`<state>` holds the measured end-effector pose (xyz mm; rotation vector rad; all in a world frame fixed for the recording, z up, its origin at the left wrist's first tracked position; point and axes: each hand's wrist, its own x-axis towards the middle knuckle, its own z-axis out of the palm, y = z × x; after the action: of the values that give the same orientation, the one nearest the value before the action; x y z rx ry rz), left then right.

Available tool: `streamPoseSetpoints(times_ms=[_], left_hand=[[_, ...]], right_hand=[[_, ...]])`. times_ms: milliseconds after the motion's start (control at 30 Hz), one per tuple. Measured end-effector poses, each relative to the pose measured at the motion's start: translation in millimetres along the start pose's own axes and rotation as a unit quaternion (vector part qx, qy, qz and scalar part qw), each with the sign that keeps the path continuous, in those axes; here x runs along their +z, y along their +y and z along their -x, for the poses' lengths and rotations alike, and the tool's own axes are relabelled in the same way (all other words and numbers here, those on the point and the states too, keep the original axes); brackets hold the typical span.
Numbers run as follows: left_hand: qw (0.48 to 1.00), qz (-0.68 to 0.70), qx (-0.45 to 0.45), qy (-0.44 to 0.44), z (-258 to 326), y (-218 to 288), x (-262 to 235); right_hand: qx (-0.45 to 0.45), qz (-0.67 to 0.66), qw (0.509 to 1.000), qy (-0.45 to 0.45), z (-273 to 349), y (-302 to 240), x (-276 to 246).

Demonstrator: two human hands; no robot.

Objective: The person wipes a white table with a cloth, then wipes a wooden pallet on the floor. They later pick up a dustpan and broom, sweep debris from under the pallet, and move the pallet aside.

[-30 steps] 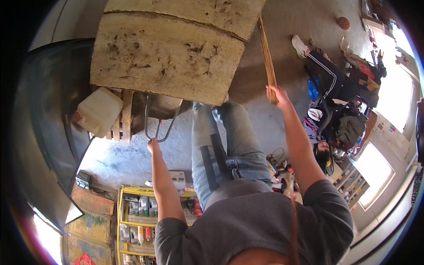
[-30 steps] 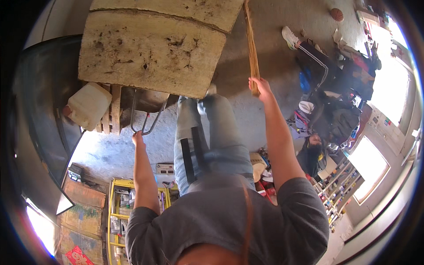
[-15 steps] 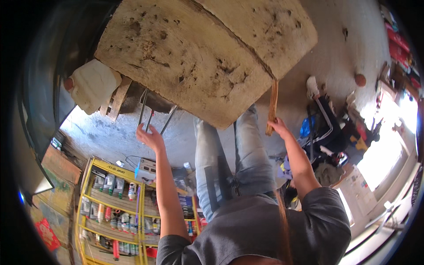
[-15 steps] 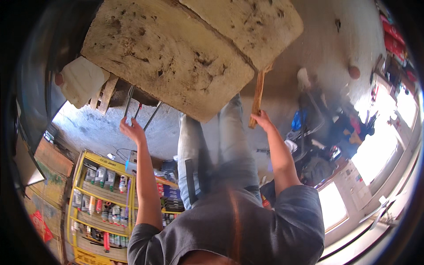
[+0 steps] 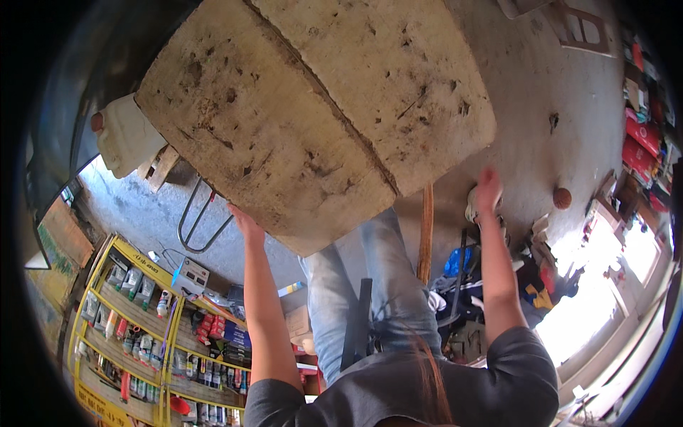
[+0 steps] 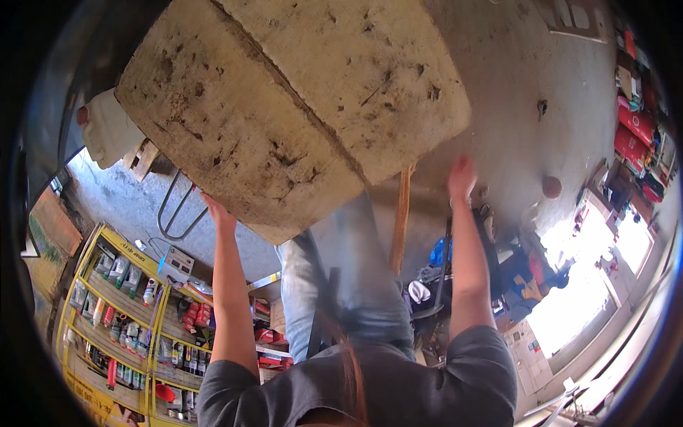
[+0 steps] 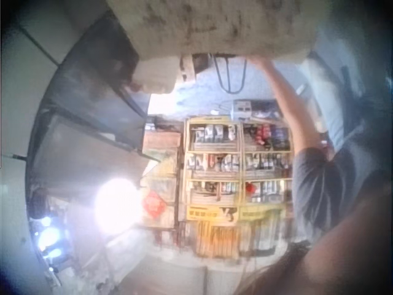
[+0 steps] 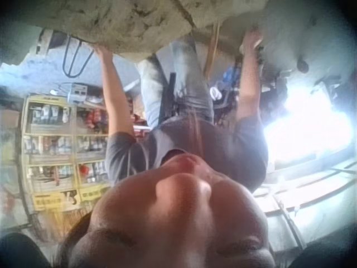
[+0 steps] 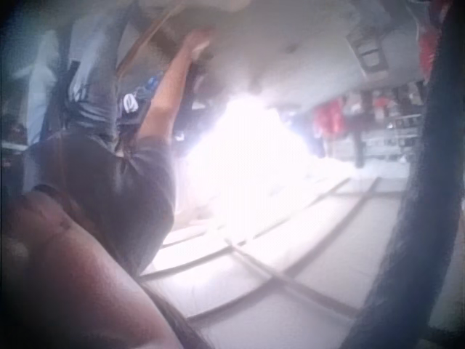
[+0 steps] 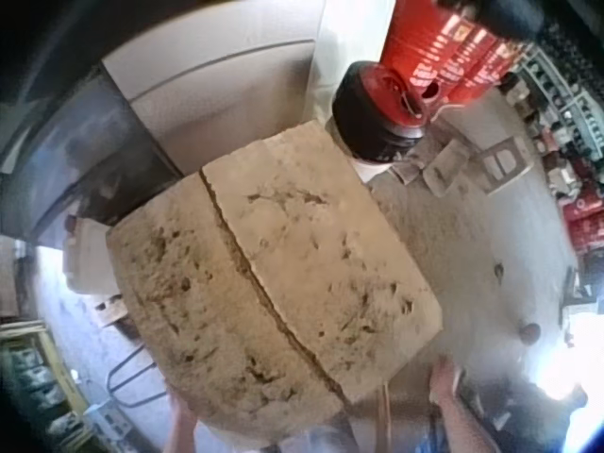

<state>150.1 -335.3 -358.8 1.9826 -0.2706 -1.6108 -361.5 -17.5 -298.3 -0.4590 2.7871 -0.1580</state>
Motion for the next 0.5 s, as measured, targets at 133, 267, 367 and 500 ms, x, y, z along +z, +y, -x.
streamPoseSetpoints(times_ms=[133,267,367,500], left_hand=[[0.999,-0.035,-0.033,0.003,14,10,3],[0.996,0.013,-0.036,-0.079,14,23,9],[0.990,0.030,-0.070,-0.118,4,27,8],[0.980,0.035,-0.070,-0.183,-6,25,-3]], right_hand=[[-0.057,-0.120,0.990,0.056,-162,-74,-16],[0.031,-0.292,0.929,-0.226,-249,-152,-4],[-0.063,-0.139,0.973,-0.171,-272,-171,24],[-0.074,-0.121,0.984,-0.108,-283,-166,57]])
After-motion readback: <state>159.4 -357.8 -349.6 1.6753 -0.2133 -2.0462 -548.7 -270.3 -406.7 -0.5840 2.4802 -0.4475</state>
